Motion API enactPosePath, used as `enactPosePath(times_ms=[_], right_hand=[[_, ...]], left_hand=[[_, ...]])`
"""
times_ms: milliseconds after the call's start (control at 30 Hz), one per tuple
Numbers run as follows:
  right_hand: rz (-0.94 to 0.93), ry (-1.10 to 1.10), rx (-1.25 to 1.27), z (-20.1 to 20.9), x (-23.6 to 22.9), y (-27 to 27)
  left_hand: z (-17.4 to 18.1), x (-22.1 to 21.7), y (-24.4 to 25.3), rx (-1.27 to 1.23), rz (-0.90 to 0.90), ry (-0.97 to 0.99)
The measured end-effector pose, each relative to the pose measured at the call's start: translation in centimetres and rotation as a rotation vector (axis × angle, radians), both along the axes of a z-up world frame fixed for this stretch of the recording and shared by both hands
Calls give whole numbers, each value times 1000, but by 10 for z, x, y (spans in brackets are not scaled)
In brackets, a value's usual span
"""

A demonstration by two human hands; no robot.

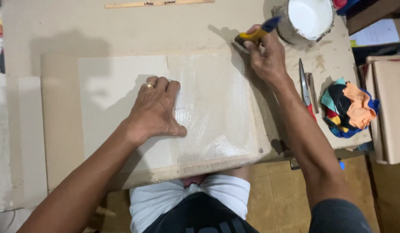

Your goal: The person arranges two rectangular pieces of paper on a workbench and applies a white adhesive to their surfaces using a brush. The person then places a third piece of paper on top of the glued sheets.

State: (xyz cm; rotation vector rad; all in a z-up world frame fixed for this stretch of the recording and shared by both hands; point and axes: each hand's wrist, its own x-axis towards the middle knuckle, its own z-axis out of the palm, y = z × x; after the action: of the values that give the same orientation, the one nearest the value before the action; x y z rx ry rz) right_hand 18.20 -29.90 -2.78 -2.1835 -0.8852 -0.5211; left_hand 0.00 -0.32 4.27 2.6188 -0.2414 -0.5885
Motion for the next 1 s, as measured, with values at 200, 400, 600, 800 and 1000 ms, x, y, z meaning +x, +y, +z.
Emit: enactPosePath(times_ms=[200, 400, 600, 800, 1000], right_hand=[[402, 378, -38, 41, -140, 35], [-1, 56, -254, 4, -21, 52], [146, 515, -207, 80, -130, 77], [228, 65, -227, -9, -21, 88], [197, 108, -79, 14, -46, 83]], left_hand=[[-7, -1, -1, -90, 24, -6], [-9, -1, 1, -64, 8, -13], [-20, -8, 7, -184, 18, -116], [-24, -6, 7, -146, -17, -120], [-63, -12, 9, -128, 7, -345]])
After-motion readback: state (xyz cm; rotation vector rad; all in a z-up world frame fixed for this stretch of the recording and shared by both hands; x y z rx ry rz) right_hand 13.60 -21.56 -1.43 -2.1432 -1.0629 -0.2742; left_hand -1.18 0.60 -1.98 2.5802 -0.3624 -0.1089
